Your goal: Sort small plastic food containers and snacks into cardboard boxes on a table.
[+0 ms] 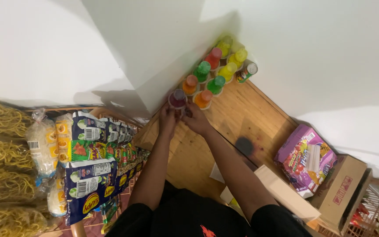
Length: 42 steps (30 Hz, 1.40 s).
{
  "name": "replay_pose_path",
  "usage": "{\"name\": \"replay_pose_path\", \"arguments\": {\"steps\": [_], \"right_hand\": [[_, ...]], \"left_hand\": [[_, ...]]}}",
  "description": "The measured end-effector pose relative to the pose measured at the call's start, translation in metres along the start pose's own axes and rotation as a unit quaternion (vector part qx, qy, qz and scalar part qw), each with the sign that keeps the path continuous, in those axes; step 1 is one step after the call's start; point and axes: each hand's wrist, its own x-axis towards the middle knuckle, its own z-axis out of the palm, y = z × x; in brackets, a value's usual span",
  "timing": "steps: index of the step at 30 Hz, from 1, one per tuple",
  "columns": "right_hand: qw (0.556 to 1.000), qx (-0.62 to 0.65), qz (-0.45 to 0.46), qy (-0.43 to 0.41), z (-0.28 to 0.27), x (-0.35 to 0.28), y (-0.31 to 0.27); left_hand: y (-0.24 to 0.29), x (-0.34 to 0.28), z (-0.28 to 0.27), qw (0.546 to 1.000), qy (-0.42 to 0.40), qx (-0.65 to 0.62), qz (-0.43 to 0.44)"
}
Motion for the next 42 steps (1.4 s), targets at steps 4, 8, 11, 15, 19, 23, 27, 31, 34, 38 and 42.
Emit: {"name": "replay_pose_path", "arguments": {"steps": [4,8,11,15,19,23,27,31,34,38,42], "right_hand": [[0.995,-0.068,-0.065,-0.018,-0.002,-0.010,-0.004],[0.996,-0.047,0.005,0.078,-0.007,-0.027,0.032],[0.957,-0.219,0.014,0.189,-0.015,-0.039,0.053],[0.965,0.060,0.187,0.171,-0.010,-0.057,0.021],[0.965,0.123,0.184,0.138,-0.016,-0.066,0.029],[0.967,0.148,0.189,0.088,-0.033,-0.105,0.016],[0.979,0.132,0.132,0.087,-0.059,-0.175,0.011],[0.963,0.177,0.056,0.196,-0.086,-0.249,0.031],[0.925,0.228,0.032,0.303,-0.099,-0.310,0.052],[0.873,0.183,0.048,0.449,-0.120,-0.390,0.055],[0.820,-0.023,0.142,0.553,-0.136,-0.465,0.061]], "left_hand": [[0.019,-0.021,0.003,1.000,-0.002,0.021,-0.015],[-0.016,-0.019,-0.009,0.998,0.022,0.052,-0.016],[-0.039,-0.016,-0.006,0.996,0.009,0.080,-0.035],[-0.039,-0.029,0.002,0.996,-0.035,0.074,-0.022],[-0.031,-0.040,0.007,0.971,0.009,0.234,0.046],[-0.033,-0.066,0.016,0.994,0.017,0.107,-0.010],[-0.042,-0.117,0.053,0.974,-0.034,0.186,0.128],[-0.063,-0.169,0.108,0.964,-0.175,0.167,0.111],[-0.096,-0.209,0.135,0.950,-0.262,0.167,0.038],[-0.137,-0.258,0.170,0.851,-0.487,0.197,-0.025],[-0.195,-0.298,0.193,0.730,-0.604,0.314,-0.061]]}}
